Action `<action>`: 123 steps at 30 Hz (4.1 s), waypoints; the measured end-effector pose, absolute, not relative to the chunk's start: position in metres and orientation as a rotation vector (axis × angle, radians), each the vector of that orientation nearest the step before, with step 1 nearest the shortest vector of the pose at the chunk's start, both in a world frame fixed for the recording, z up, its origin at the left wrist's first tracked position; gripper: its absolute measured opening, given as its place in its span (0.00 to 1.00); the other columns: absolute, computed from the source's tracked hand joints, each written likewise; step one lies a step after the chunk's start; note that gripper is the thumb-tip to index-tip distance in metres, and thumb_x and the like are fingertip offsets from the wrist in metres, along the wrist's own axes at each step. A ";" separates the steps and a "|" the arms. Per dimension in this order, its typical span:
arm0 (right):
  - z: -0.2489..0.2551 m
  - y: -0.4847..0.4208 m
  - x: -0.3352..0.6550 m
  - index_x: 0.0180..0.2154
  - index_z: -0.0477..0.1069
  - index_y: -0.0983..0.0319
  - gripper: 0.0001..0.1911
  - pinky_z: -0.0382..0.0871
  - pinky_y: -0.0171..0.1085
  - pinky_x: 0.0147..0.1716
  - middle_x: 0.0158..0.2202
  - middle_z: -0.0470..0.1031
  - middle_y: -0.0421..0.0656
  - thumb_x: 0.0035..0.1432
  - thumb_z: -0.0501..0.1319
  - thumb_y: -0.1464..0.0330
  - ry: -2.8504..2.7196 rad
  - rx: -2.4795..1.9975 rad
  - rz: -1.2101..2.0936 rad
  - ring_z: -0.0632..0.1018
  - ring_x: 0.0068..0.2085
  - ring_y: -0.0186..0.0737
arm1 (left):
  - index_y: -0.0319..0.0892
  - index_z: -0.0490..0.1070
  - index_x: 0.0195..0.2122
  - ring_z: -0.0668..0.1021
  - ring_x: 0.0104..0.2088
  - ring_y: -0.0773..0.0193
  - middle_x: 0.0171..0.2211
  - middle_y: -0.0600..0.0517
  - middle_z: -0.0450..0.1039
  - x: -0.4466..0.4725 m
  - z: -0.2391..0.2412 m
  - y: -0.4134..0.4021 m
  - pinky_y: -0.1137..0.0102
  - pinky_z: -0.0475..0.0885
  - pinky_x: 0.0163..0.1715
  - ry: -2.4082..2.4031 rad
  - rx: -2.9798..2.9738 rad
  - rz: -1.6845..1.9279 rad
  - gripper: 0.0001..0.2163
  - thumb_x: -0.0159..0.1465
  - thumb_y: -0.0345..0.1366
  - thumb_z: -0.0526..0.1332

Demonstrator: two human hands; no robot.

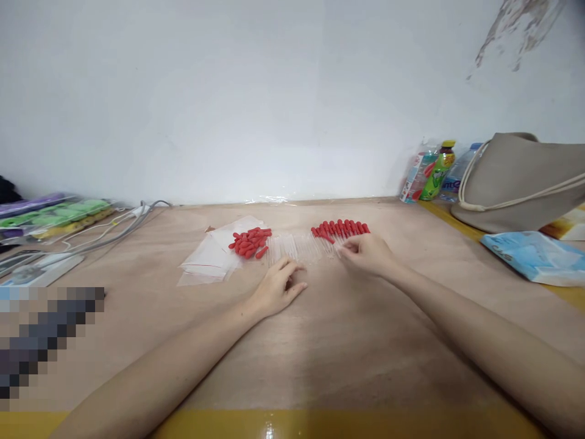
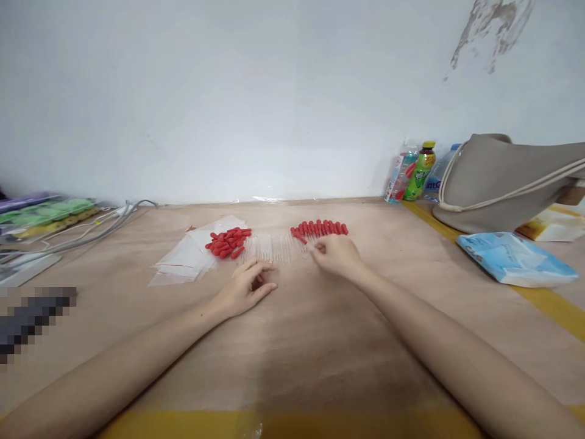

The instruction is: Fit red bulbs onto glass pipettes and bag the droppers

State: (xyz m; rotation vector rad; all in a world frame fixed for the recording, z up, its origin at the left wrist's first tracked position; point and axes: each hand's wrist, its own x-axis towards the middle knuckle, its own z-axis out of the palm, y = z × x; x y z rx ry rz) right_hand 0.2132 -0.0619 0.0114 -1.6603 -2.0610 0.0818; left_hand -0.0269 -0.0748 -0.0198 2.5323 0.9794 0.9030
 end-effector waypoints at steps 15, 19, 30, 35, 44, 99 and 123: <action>-0.009 -0.008 0.190 0.20 0.69 0.62 0.18 0.54 0.43 0.38 0.25 0.73 0.45 0.53 0.52 0.58 -1.728 -2.057 -0.060 0.73 0.30 0.42 | 0.40 0.68 0.36 0.71 0.28 0.70 0.35 0.50 0.64 -0.028 -0.022 -0.073 0.72 0.69 0.31 0.891 2.530 0.826 0.05 0.60 0.33 0.55; -0.007 -0.012 0.181 0.25 0.71 0.60 0.16 0.53 0.41 0.39 0.27 0.75 0.42 0.53 0.52 0.58 -1.796 -1.974 -0.035 0.73 0.32 0.41 | 0.40 0.68 0.35 0.70 0.28 0.70 0.35 0.50 0.65 -0.026 -0.022 -0.074 0.72 0.68 0.30 0.909 2.540 0.791 0.05 0.60 0.34 0.55; -0.001 -0.001 0.146 0.29 0.72 0.64 0.10 0.53 0.43 0.38 0.28 0.74 0.49 0.48 0.55 0.67 -1.880 -2.131 0.046 0.74 0.34 0.46 | 0.39 0.71 0.32 0.68 0.36 0.55 0.32 0.44 0.68 -0.061 -0.006 -0.045 0.61 0.59 0.33 1.793 3.211 0.805 0.09 0.62 0.33 0.51; 0.000 0.004 0.142 0.27 0.72 0.64 0.08 0.53 0.45 0.39 0.28 0.74 0.49 0.47 0.56 0.68 -1.864 -2.167 0.099 0.74 0.33 0.45 | 0.37 0.72 0.28 0.67 0.38 0.51 0.33 0.41 0.67 -0.072 -0.005 -0.034 0.60 0.58 0.32 2.025 3.185 0.666 0.10 0.60 0.36 0.54; 0.004 -0.013 0.153 0.25 0.69 0.63 0.17 0.57 0.41 0.36 0.27 0.74 0.49 0.56 0.49 0.62 -1.894 -2.041 0.074 0.74 0.34 0.46 | 0.36 0.71 0.27 0.66 0.36 0.52 0.31 0.41 0.67 -0.068 -0.002 -0.037 0.60 0.59 0.32 2.005 3.250 0.715 0.09 0.59 0.32 0.53; -0.033 -0.084 0.200 0.36 0.72 0.58 0.10 0.50 0.38 0.35 0.30 0.74 0.40 0.60 0.52 0.69 -2.337 -0.869 -0.137 0.71 0.31 0.33 | 0.42 0.72 0.37 0.75 0.33 0.65 0.32 0.51 0.75 -0.023 -0.022 -0.083 0.71 0.69 0.36 0.890 2.427 0.852 0.08 0.62 0.36 0.54; -0.008 -0.105 0.173 0.28 0.70 0.62 0.13 0.52 0.37 0.34 0.28 0.74 0.41 0.60 0.49 0.68 -2.471 -1.152 -0.057 0.70 0.30 0.35 | 0.40 0.69 0.38 0.74 0.33 0.65 0.32 0.49 0.73 -0.026 -0.020 -0.074 0.71 0.69 0.34 0.797 2.673 0.850 0.08 0.62 0.35 0.54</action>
